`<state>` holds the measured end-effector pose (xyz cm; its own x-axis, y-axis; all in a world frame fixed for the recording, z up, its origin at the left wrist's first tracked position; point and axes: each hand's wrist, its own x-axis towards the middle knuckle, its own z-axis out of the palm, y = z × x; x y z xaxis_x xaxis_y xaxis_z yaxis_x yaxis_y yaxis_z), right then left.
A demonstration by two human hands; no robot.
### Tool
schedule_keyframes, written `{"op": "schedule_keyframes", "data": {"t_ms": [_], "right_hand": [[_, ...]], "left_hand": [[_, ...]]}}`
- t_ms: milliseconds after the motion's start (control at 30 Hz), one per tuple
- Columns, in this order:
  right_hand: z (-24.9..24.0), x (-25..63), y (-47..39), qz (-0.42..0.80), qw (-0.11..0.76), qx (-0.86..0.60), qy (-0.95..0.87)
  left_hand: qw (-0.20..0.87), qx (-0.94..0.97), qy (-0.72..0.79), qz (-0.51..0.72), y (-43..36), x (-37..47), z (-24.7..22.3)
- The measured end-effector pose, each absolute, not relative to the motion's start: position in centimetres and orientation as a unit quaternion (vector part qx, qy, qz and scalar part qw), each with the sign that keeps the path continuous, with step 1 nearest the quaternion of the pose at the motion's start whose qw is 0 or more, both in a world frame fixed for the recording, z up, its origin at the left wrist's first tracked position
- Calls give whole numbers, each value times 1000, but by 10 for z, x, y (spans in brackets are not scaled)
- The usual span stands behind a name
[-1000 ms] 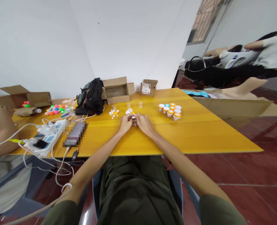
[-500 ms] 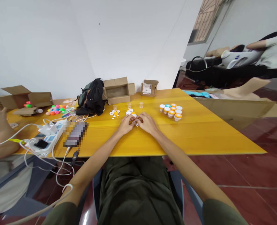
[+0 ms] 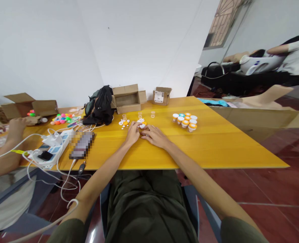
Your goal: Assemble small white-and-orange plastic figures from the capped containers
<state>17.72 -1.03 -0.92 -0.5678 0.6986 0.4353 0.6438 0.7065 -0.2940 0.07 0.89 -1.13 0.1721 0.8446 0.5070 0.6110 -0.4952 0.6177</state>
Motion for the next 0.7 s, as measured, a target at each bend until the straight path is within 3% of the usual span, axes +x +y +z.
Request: {"op": "schedule_keyframes", "data": {"t_ms": [467, 700], "right_hand": [[-14, 208, 30, 76, 293, -513, -803], [-8, 203, 60, 106, 315, -495, -803]], "left_hand": [[151, 776, 468, 396, 3, 6, -11], [192, 785, 449, 382, 0, 10, -7]]}}
